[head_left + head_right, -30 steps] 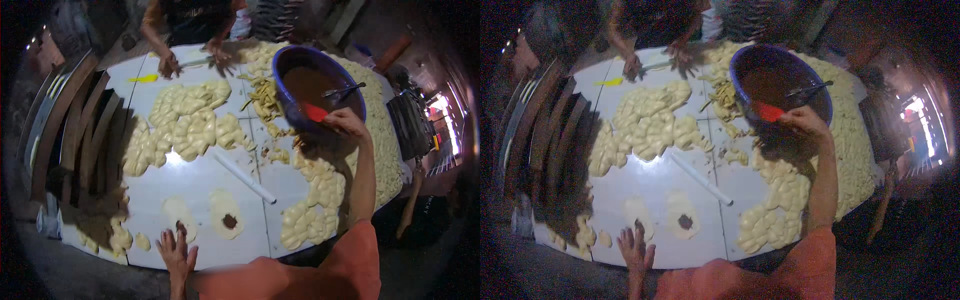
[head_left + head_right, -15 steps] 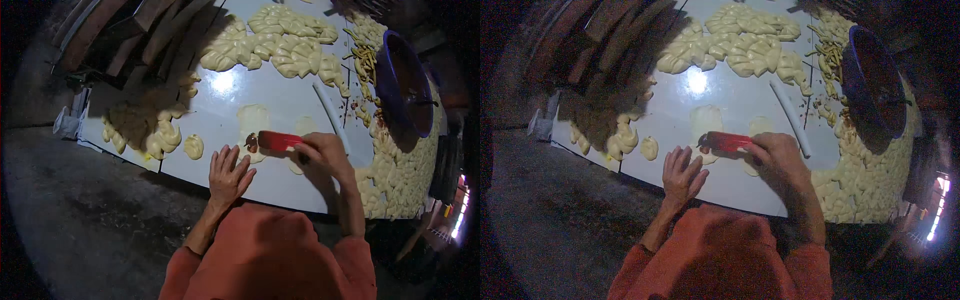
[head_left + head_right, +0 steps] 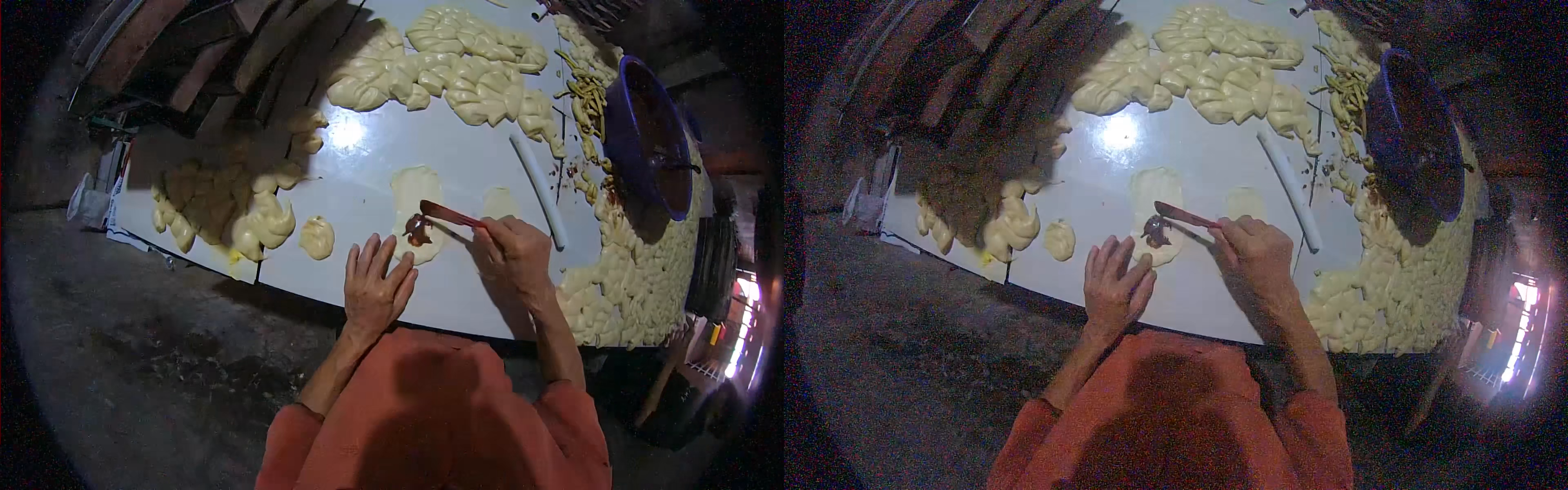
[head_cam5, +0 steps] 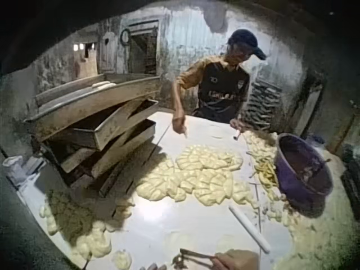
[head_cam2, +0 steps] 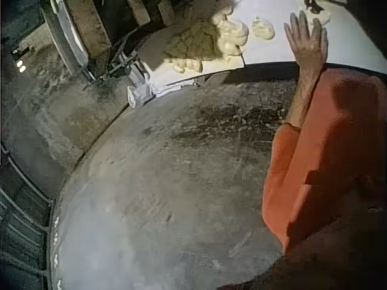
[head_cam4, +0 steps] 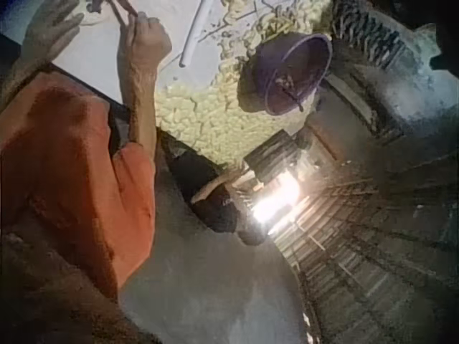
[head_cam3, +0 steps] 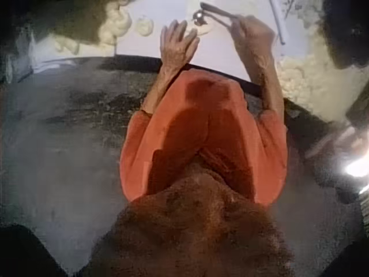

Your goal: The person flattens dough using a rolling pin, applies a dark filling with a spatula, rolls the dough into cylinders by hand, and places the items onto a metal tray.

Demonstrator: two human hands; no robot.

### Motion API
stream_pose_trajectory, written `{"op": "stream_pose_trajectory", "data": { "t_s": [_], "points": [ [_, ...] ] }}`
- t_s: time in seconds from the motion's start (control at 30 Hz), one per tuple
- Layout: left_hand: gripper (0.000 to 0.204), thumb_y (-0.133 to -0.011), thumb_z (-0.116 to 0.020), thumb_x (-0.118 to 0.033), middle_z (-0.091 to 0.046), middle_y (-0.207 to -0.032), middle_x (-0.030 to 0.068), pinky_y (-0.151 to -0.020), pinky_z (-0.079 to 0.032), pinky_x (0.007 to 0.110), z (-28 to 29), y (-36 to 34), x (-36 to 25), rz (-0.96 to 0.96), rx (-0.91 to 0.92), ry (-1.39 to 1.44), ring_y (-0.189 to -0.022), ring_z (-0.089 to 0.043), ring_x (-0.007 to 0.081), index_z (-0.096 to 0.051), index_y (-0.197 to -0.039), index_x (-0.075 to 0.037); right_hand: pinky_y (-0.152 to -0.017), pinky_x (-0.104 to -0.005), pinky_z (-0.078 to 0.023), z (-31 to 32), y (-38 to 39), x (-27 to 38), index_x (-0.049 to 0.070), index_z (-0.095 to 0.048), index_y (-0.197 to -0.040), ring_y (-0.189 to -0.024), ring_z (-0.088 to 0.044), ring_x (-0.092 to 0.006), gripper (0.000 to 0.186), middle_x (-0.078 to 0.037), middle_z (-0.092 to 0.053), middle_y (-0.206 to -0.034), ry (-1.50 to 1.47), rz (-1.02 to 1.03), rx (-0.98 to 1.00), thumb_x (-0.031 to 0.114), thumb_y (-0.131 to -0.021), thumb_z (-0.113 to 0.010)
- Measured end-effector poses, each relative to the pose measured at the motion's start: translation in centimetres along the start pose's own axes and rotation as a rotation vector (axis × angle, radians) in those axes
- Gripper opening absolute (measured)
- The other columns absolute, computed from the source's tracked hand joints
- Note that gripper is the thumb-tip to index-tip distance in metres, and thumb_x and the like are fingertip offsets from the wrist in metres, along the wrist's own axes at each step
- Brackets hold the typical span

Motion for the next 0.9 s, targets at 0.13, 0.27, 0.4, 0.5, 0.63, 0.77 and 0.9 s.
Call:
{"op": "stream_pose_trajectory", "data": {
  "t_s": [0.13, 0.27, 0.4, 0.5, 0.63, 0.77, 0.9],
  "points": [
    [0.033, -0.088, -0.077, -0.025, -0.062, -0.135, 0.0161, -0.109, -0.039, 0.06, 0.2, 0.2, 0.1, -0.008, 0.001, 0.012, -0.131, -0.053, 0.0397, -0.072, -0.118, -0.014, -0.06, -0.0404, -0.05, 0.3, 0.7, -0.7, 0.01, -0.073, -0.095, -0.066, -0.065, -0.0285, 0.01, -0.008, -0.065, -0.075, -0.145, -0.137, 0.021, 0.018, -0.088, -0.075],
    [0.032, -0.087, -0.077, -0.024, -0.062, -0.134, 0.0158, -0.11, -0.038, 0.062, 0.2, 0.1, 0.4, -0.002, 0.0, 0.025, -0.13, -0.053, 0.0408, -0.073, -0.117, -0.014, -0.065, -0.0403, -0.052, -0.3, 1.5, -2.2, 0.006, -0.076, -0.1, -0.072, -0.068, -0.0318, 0.021, -0.014, -0.069, -0.079, -0.326, -0.399, 0.115, 0.025, -0.093, -0.07],
    [0.03, -0.086, -0.076, -0.021, -0.061, -0.134, 0.0179, -0.109, -0.037, 0.062, -0.6, -0.6, -0.4, -0.028, 0.04, 0.039, -0.13, -0.052, 0.0428, -0.074, -0.115, -0.011, -0.059, -0.0366, -0.049, -5.1, 5.8, -6.4, -0.003, -0.074, -0.098, -0.066, -0.067, -0.0197, 0.036, -0.009, -0.069, -0.073, -0.77, -0.78, 0.278, 0.033, -0.094, -0.07],
    [0.03, -0.087, -0.076, -0.02, -0.062, -0.134, 0.019, -0.108, -0.037, 0.062, -0.7, -0.6, -0.6, -0.009, 0.054, -0.003, -0.129, -0.053, 0.0438, -0.075, -0.115, -0.009, -0.053, -0.0282, -0.047, -2.7, 7.0, -10.7, -0.002, -0.069, -0.102, -0.061, -0.063, -0.0122, 0.028, -0.005, -0.068, -0.074, -1.059, -0.943, 0.094, 0.026, -0.097, -0.069],
    [0.029, -0.088, -0.072, -0.016, -0.06, -0.138, 0.0218, -0.115, -0.032, 0.062, -0.6, 0.5, 0.7, 0.034, 0.011, -0.006, -0.136, -0.048, 0.0451, -0.073, -0.116, -0.006, -0.049, -0.0247, -0.045, 6.9, 9.4, -20.4, -0.001, -0.062, -0.119, -0.058, -0.059, -0.0078, 0.032, -0.002, -0.066, -0.076, -1.061, -0.969, -0.451, 0.025, -0.101, -0.067],
    [0.03, -0.09, -0.071, -0.017, -0.059, -0.14, 0.021, -0.118, -0.028, 0.063, -1.2, 0.5, 0.5, 0.041, 0.077, -0.024, -0.139, -0.047, 0.0446, -0.072, -0.118, -0.006, -0.038, -0.0233, -0.04, 19.8, 17.0, -31.0, 0.004, -0.059, -0.116, -0.048, -0.053, -0.0065, 0.026, 0.0, -0.06, -0.07, -0.41, -1.04, -0.864, 0.024, -0.101, -0.064],
    [0.031, -0.089, -0.071, -0.017, -0.059, -0.14, 0.021, -0.119, -0.027, 0.063, -1.1, 0.2, 0.1, 0.066, 0.109, -0.007, -0.139, -0.046, 0.0443, -0.072, -0.118, -0.006, -0.04, -0.0262, -0.04, 21.0, 21.6, -39.2, 0.004, -0.062, -0.115, -0.053, -0.056, -0.0078, 0.026, -0.002, -0.062, -0.071, -0.18, -1.227, -0.718, 0.026, -0.1, -0.064]
  ]
}}
Point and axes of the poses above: each hand's wrist, its own y-axis away from the middle knuckle, its own z-axis out of the back of the hand, x = y × z, the point moved 10 cm from there along -y, towards the middle knuckle
